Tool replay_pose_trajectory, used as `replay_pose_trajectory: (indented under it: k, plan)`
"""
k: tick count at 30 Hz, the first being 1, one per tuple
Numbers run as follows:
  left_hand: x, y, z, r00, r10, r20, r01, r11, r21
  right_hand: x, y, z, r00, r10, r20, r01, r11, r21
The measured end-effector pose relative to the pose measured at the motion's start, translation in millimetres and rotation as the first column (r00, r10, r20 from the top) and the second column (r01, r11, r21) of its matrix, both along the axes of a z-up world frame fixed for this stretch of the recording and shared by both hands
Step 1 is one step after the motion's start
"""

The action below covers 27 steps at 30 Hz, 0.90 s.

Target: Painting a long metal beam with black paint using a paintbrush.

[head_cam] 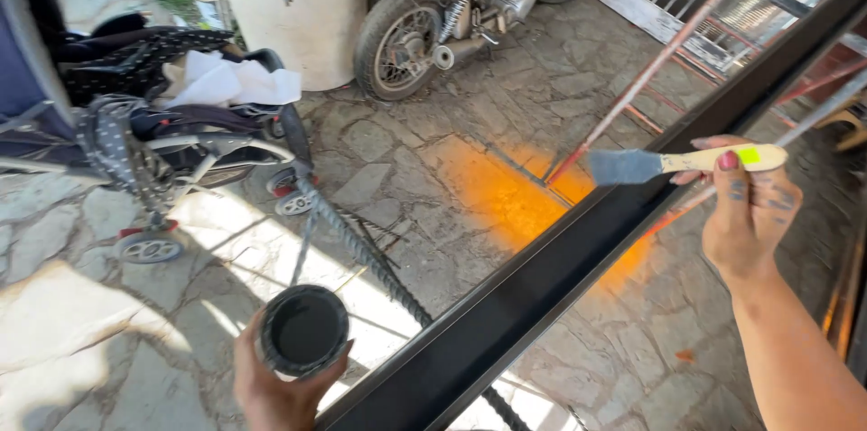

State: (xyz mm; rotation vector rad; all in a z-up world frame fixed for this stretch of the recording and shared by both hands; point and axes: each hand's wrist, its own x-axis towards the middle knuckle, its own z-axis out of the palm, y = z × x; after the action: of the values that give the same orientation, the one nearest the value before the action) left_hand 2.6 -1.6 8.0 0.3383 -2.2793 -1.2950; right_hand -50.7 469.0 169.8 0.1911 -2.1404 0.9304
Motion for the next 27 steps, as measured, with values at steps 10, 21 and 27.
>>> replay_pose_trajectory:
  k: [10,21,27]
  plan:
    - [7,61,69,0.929,-0.359,-0.089,0.369,0.92,0.132,32,-117,-7,0.873,0.482,-0.076,-0.439,0.709,-0.552]
    - [15,102,71,0.868,-0.496,0.018,0.495,0.868,0.037,39,-182,-2,0.797,0.587,0.144,-0.597,0.801,0.036]
    - [14,111,68,0.846,-0.532,0.038,0.532,0.847,0.01,45,-157,-19,0.792,0.585,0.177,-0.546,0.807,-0.225]
